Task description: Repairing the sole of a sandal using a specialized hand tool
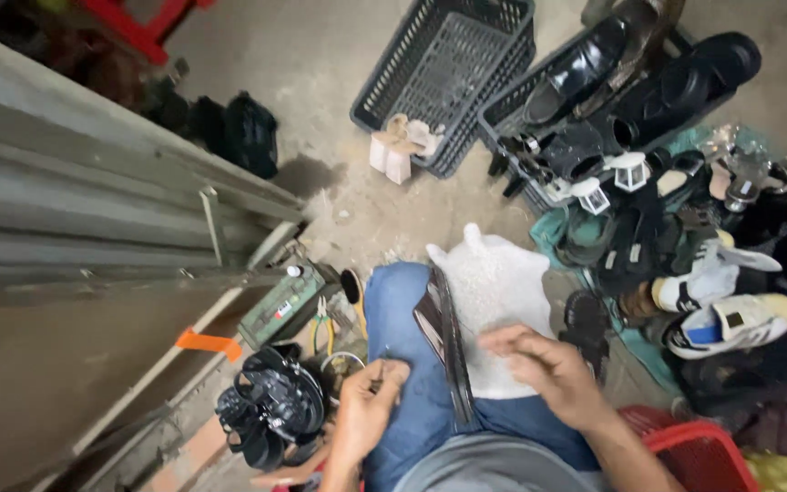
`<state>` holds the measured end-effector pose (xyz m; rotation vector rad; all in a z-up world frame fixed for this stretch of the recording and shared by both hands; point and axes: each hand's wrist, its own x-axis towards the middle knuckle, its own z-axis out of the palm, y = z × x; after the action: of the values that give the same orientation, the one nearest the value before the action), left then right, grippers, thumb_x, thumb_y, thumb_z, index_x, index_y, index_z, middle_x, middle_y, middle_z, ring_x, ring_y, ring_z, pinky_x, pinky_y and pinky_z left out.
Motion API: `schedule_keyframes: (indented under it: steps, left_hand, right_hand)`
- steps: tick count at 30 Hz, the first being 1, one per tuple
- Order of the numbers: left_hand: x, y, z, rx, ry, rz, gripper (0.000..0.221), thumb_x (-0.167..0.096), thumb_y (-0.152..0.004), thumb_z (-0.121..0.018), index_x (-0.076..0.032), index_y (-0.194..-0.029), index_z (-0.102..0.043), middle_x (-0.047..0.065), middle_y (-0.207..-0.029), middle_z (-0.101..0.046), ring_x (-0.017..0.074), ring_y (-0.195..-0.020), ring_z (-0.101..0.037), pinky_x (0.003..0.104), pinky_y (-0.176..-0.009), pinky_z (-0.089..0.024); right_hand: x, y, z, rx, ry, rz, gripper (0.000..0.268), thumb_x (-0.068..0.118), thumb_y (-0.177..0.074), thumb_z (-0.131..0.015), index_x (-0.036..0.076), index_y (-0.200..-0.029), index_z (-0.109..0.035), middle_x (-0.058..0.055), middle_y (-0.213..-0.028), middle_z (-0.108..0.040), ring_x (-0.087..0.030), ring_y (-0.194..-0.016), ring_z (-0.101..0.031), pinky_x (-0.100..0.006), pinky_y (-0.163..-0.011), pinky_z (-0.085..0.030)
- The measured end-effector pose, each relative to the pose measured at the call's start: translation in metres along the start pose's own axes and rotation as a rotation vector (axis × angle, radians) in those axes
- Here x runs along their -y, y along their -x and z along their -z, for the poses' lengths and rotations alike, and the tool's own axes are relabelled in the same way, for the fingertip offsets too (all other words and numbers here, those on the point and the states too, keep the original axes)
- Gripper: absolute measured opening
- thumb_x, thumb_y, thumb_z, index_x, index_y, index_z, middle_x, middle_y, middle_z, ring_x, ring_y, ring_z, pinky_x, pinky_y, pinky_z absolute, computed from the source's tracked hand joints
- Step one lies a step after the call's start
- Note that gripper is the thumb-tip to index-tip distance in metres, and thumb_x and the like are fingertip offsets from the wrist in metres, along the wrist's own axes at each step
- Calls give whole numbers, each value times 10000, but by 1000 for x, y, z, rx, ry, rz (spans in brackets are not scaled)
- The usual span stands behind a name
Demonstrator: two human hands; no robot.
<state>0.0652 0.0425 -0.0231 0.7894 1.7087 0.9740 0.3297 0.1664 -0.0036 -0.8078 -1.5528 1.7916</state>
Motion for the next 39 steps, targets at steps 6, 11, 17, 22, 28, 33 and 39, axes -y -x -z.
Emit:
schedule_keyframes:
  steps: [6,11,17,22,28,33,39]
  left_hand:
    - [-25,-1,-11,-13,-80,2,232,-246,-969,-663,-79,-1064,-794,-31,-691,-633,55,-678,-562,213,-706,-474]
    - [-24,4,-15,0,1,16,244,-205,-962,-671,-62,-1128,-778,-17,-934,-753,65,-752,-628,224,-756,-549]
    - [-9,5,-4,-94,-42,21,204,-198,-948,-703,-73,-1083,-791,-26,-940,-762,47,-828,-640,213,-811,-533]
    - [-26,-3,-20,-102,-120,-216,177,-97,-895,-772,-75,-1069,-799,125,-876,-774,221,-837,-740,357,-749,-583]
    - [-17,-20,-63,-9,-80,-255,193,-101,-909,-764,-62,-1098,-749,140,-947,-744,254,-801,-741,343,-675,-609]
    - [-19,-22,-80,217,63,-6,137,-103,-934,-710,10,-1005,-741,137,-686,-701,172,-451,-656,283,-413,-546]
    - [-19,-10,-57,377,293,5,74,-17,-915,-616,-8,-892,-685,134,-685,-716,122,-434,-625,242,-417,-504]
  right_hand:
    - [59,9,-40,160,293,-124,1027,401,-661,-950,115,-1514,-453,-50,-1586,-421,-75,-621,-523,-239,-572,-467]
    - [53,4,-57,135,798,-343,956,584,-815,-638,147,-1575,-257,-16,-1669,-280,-217,-813,-722,-408,-675,-574]
    - [34,12,-5,-38,826,-306,671,508,-975,-348,110,-1515,-389,-147,-1535,-455,-372,-1271,-589,-527,-932,-536]
    - [11,18,23,-91,892,-310,480,484,-974,-428,150,-1213,-676,-132,-1078,-721,-444,-954,-704,-542,-785,-550]
    - [6,21,18,-91,873,-333,456,471,-1027,-372,119,-916,-641,-168,-843,-664,-436,-811,-678,-504,-732,-528]
    - [32,13,4,-121,861,-270,543,408,-968,-455,100,-1401,-566,-154,-1368,-598,-444,-1180,-619,-581,-910,-522]
    - [22,15,21,-86,905,-388,528,464,-985,-429,97,-1305,-633,-204,-1227,-662,-519,-1080,-629,-651,-852,-509]
